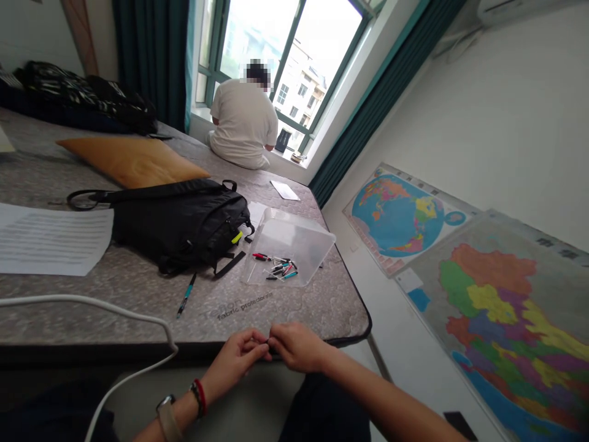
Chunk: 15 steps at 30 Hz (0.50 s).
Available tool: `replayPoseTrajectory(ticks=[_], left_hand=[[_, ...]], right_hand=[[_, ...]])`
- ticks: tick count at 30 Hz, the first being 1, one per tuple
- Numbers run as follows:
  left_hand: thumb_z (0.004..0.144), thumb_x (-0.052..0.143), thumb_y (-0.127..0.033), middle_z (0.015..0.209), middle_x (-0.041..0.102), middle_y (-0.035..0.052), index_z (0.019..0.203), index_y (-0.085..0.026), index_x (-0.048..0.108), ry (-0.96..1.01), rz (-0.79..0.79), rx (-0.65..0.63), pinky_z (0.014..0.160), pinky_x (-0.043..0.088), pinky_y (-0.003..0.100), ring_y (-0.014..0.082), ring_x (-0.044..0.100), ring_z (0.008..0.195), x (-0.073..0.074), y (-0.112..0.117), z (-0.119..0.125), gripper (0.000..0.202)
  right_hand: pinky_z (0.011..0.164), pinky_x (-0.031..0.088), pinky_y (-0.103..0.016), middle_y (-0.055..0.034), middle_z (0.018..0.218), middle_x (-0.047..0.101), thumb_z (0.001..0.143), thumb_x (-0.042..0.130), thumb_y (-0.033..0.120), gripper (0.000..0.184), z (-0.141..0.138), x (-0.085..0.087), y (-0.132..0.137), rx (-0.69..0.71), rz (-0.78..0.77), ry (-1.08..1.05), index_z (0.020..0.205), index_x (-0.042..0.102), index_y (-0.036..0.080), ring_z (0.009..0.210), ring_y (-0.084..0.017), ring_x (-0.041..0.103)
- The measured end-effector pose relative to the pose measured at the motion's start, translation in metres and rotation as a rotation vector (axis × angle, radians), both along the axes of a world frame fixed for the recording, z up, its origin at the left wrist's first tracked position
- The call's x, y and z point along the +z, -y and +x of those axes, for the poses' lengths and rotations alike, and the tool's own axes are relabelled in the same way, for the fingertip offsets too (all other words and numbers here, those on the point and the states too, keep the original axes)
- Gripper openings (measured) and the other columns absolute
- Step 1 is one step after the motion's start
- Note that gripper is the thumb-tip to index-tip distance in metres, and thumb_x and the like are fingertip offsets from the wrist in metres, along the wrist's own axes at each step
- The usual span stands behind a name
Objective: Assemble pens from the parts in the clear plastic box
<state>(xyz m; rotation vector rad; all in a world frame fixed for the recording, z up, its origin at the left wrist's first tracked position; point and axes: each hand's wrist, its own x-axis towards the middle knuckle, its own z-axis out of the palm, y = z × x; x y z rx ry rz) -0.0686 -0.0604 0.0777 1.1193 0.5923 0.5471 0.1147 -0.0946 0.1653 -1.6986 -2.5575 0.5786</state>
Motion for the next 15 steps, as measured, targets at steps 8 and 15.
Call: replayPoseTrajectory(ticks=[8,15], left_hand=[[0.083,0.065,-0.046,0.084,0.075,0.0062,0.091,-0.017,0.063,-0.042,0.161,0.009,0.078,0.049,0.028,0.0194,0.069,0.085,0.003,0.008,0.009,0.030],[0.076,0.067,-0.053,0.078,0.074,0.0058,0.089,-0.017,0.056,-0.141,0.040,-0.031,0.046,0.030,0.021,0.0103,0.052,0.050,-0.022,0.014,0.028,0.039]], right_hand=[[0.059,0.029,-0.025,-0.0040,0.076,0.068,0.102,0.034,0.038,0.037,0.011,-0.019,0.020,-0.164,0.025,-0.025,0.082,0.059,0.019,0.068,-0.014,0.060],[0.061,0.031,-0.024,-0.0037,0.082,0.068,0.100,0.036,0.029,0.023,0.023,-0.039,0.039,-0.176,0.067,-0.125,0.089,0.053,0.021,0.072,-0.015,0.061]])
